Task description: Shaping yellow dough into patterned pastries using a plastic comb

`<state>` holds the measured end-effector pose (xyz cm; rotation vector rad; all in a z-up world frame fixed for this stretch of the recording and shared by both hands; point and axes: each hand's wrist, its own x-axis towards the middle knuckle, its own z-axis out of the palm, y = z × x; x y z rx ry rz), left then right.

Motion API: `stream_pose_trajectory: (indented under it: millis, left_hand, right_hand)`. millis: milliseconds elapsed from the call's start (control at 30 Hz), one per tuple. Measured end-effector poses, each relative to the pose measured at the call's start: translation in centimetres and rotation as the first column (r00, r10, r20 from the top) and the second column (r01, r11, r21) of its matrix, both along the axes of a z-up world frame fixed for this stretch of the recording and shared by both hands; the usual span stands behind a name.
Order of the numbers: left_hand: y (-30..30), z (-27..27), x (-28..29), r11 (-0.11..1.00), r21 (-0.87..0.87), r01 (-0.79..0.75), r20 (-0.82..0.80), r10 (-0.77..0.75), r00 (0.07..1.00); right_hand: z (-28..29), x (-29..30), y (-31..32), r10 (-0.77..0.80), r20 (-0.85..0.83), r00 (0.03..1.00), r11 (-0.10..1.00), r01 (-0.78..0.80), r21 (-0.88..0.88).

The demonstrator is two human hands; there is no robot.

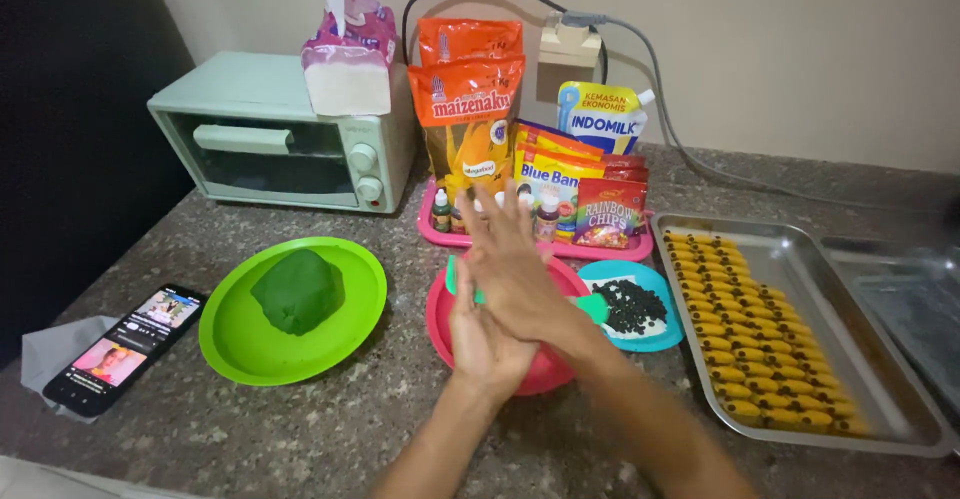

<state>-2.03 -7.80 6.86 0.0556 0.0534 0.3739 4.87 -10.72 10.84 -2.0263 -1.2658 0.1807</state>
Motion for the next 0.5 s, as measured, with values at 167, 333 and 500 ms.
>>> stream_pose_trajectory:
  millis: [167,333,500]
  left_hand:
    - [2.3,-4.5,2.2,0.987,0.151,-0.056,0.183,0.028,0.983]
    - [0.3,-2.0,0.9,0.989,0.144,-0.009,0.261,-0.03,0.965]
    - [3.8,-7.5,3.3,0.987,-0.142,0.075,0.1,-0.061,0.993]
  right_hand:
    - [-2.5,-1.4,-2.2,0.105,-0.068,0.992,0.98,-0.091,0.175]
    - [-0.9,-0.9,-0.3,0.173,-0.122,0.977,0.939,-0.126,0.321]
    - [-0.3,1.1,-2.8,0.279,-0.132,0.951,0.865,-0.189,0.466]
